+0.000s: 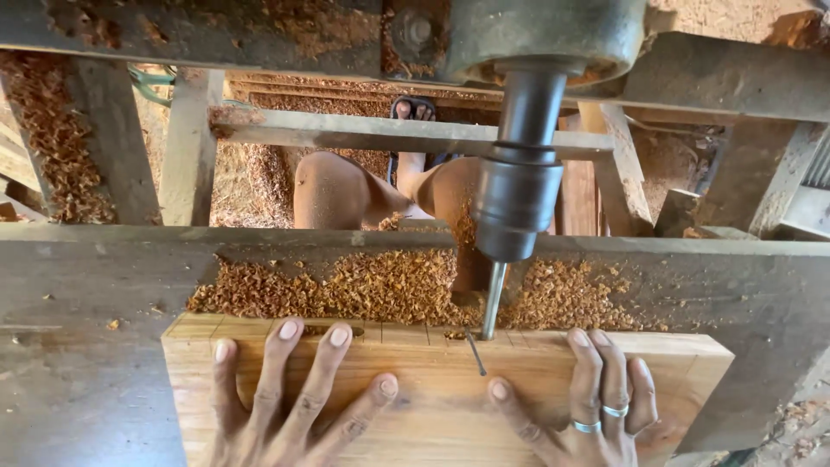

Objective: The person holds a wooden plank on a drill press table and drills a row of holes along pencil marks, repositioning the plank between holes. After drilling, the person lifts the plank off the table and stacks it with other boards.

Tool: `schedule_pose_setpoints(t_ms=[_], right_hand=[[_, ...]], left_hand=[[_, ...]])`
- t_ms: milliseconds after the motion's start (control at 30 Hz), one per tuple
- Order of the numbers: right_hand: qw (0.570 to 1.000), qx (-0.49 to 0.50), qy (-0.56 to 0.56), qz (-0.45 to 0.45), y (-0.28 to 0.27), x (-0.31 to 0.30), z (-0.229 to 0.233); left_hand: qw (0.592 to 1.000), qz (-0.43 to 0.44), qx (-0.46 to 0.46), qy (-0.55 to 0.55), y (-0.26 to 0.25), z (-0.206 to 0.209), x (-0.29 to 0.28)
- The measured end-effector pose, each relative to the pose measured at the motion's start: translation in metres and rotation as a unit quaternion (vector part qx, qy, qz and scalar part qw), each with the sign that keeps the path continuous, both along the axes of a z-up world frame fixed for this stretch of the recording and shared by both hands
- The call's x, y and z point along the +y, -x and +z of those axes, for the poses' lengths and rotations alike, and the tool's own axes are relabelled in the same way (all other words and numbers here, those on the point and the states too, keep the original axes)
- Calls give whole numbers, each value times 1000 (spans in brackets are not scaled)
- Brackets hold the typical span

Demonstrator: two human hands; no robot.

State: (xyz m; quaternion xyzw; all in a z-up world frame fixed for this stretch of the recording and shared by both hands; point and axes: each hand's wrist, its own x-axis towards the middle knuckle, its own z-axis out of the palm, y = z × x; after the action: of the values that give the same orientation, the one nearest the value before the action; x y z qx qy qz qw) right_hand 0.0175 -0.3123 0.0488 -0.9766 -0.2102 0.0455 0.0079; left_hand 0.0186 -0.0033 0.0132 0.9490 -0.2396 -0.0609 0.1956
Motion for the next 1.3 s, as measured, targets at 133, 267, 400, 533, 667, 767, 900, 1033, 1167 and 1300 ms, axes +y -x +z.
schedule_pose_setpoints(t_ms=[133, 267, 400, 533, 667, 767, 900, 1033, 1167, 1300], right_hand=[[1000, 8, 1, 14, 2, 3, 5], [999, 8, -28, -22, 3, 12, 10], [1000, 19, -20, 8, -3, 1, 6], [999, 9, -36, 13, -4, -2, 9], [997, 27, -68, -7, -9, -8, 17], [998, 25, -63, -9, -4, -18, 16], [996, 39, -69, -26, -2, -31, 20], [994, 67, -76, -35, -1, -35, 25], [994, 59, -88, -34, -4, -32, 25], [996, 59, -67, -23, 14, -30, 20]], left_hand=[[1000, -5, 27, -14, 5, 8, 4], [997, -4, 59, 41, 2, 8, 4], [999, -5, 32, 22, -2, 6, 1], [997, -32, -19, -60, 5, 4, 0], [999, 0, 38, 7, -2, 17, -13], [998, 5, 40, 40, -4, 21, -24], [998, -13, 57, -11, 3, 19, -35], [998, -12, 52, 24, -1, 21, -42], [999, -13, 41, 19, 1, 20, -39], [997, -15, 68, 20, 5, 27, -33]])
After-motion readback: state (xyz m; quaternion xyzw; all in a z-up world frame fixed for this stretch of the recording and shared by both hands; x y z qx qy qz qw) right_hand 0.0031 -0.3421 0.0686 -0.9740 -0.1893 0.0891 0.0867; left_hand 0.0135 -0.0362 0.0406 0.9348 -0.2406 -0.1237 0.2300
